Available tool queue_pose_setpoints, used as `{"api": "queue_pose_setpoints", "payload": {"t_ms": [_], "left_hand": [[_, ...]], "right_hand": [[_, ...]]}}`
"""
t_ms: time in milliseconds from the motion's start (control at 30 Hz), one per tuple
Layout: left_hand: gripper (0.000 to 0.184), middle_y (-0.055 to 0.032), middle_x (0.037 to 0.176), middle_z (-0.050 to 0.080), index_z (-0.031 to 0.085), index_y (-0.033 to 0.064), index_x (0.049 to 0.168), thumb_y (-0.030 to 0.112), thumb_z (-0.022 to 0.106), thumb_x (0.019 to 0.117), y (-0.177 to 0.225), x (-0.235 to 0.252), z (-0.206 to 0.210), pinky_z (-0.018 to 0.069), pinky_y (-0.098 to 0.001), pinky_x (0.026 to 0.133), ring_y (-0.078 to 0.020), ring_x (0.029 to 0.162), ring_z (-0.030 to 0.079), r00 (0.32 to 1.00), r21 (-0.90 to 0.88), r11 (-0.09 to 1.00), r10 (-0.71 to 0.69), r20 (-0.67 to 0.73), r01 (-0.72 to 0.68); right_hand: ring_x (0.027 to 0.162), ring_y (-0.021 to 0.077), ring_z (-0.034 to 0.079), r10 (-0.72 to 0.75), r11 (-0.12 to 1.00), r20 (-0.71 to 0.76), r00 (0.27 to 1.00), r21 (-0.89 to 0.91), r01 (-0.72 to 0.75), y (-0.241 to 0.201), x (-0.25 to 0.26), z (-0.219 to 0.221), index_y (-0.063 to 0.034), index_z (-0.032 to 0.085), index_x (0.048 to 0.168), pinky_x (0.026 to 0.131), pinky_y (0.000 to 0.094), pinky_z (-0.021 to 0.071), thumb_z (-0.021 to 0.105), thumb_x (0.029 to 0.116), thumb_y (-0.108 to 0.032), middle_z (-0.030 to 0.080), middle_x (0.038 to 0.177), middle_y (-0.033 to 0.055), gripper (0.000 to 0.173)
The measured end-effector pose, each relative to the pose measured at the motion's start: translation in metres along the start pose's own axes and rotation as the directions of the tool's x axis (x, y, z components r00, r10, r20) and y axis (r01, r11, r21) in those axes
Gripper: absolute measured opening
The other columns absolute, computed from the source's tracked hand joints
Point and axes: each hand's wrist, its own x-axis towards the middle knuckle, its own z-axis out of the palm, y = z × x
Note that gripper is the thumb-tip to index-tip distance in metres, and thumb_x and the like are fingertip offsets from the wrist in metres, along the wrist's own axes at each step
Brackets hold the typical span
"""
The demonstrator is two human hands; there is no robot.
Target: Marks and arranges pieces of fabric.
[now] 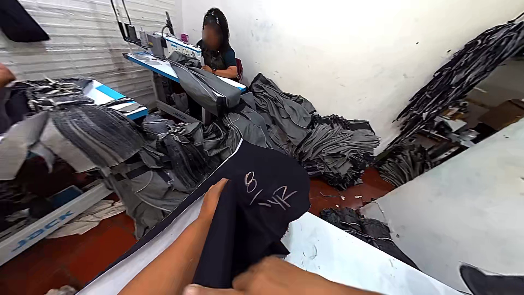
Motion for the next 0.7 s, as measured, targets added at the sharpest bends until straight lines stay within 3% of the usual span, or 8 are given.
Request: {"api": "queue_pose_setpoints", "payload": {"t_ms": [100,200,267,333,467,567,633,700], "left_hand": [[0.021,-0.0223,0.103,0.074,0.072,-0.0048,0.11,0.006,0.058,0.0985,0.022,-0.001,-0.003,0.0564,-0.058,0.085,-0.0388,0.095,0.073,0.983,0.261,0.959,0.145,-0.109,-0.113],[0.021,-0.0201,0.09,0.073,0.072,-0.0052,0.099,0.015,0.074,0.0925,0.054,0.002,-0.024,0.0581,-0.0574,0.074,-0.0367,0.081,0.073,0.957,0.277,0.94,0.248,-0.15,-0.2],[0.037,-0.0218,0.096,0.074,0.072,-0.0043,0.11,0.021,0.083,0.0858,0.061,-0.001,-0.053,0.0568,-0.0616,0.081,-0.0389,0.088,0.073,0.984,0.24,0.96,0.165,-0.066,-0.144],[0.047,-0.0241,0.101,0.074,0.07,-0.0009,0.119,0.027,0.085,0.0843,0.061,-0.011,-0.082,0.0525,-0.0657,0.091,-0.043,0.098,0.072,0.993,0.264,0.965,-0.045,0.113,0.014],[0.029,-0.02,0.098,0.074,0.075,-0.0009,0.107,0.024,0.076,0.0926,0.012,-0.063,-0.121,0.0526,-0.0586,0.094,-0.0354,0.096,0.07,0.893,0.283,0.95,-0.237,0.383,0.131],[0.024,-0.015,0.089,0.071,0.068,-0.0068,0.106,0.015,0.06,0.1006,-0.009,-0.12,-0.176,0.0578,-0.0462,0.083,-0.0234,0.082,0.07,0.898,0.089,0.945,-0.326,0.297,0.314],[0.027,-0.0081,0.105,0.074,0.061,-0.0005,0.111,0.023,0.05,0.1029,-0.002,-0.147,-0.218,0.0612,-0.0412,0.085,-0.0184,0.093,0.074,0.908,-0.08,0.915,-0.376,0.186,0.396],[0.036,-0.005,0.129,0.068,0.054,0.0067,0.119,0.037,0.055,0.0987,0.016,-0.157,-0.242,0.0609,-0.0385,0.088,-0.0178,0.109,0.071,0.909,-0.098,0.912,-0.377,0.178,0.397]], "right_hand": [[0.079,0.0427,0.067,0.249,0.943,0.281,0.927,-0.287,-0.167,-0.02,0.042,-0.014,-0.0153,0.042,0.156,0.069,0.0569,0.0523,0.053,0.0992,0.001,0.067,0.084,0.0219,0.06],[0.097,0.0469,0.067,0.477,0.835,0.257,0.84,-0.431,-0.342,-0.014,0.047,-0.029,0.0058,0.064,0.114,0.078,0.0618,0.0527,0.054,0.0965,0.006,0.067,0.101,0.0278,0.02],[0.098,0.0448,0.067,0.431,0.822,0.112,0.895,-0.457,-0.339,-0.009,0.018,-0.064,0.0057,0.067,0.105,0.079,0.0619,0.052,0.062,0.0929,0.0,0.068,0.102,0.0252,0.014],[0.085,0.0325,0.07,0.279,0.798,-0.068,0.958,-0.539,-0.271,-0.008,-0.022,-0.112,-0.0047,0.072,0.093,0.07,0.053,0.0541,0.075,0.0851,-0.008,0.07,0.089,0.0131,0.009],[0.067,0.0184,0.067,0.016,0.628,-0.267,0.963,-0.747,-0.218,-0.013,-0.085,-0.199,-0.016,0.068,0.072,0.056,0.0419,0.0529,0.082,0.0635,-0.006,0.065,0.073,-0.0008,0.019],[0.07,0.0246,0.069,0.099,0.456,-0.279,0.955,-0.84,-0.293,0.015,-0.1,-0.228,-0.0126,0.071,0.074,0.057,0.0464,0.0531,0.075,0.0714,0.005,0.068,0.077,0.0042,0.018],[0.078,0.0304,0.071,0.118,0.382,-0.239,0.964,-0.885,-0.266,0.05,-0.098,-0.234,-0.0068,0.073,0.08,0.065,0.0493,0.0559,0.072,0.0776,0.012,0.071,0.085,0.01,0.02],[0.08,0.0355,0.07,-0.032,0.413,-0.223,0.974,-0.891,-0.191,0.071,-0.091,-0.237,-0.0012,0.072,0.083,0.066,0.0522,0.0562,0.068,0.0783,0.017,0.068,0.085,0.0151,0.019]]}}
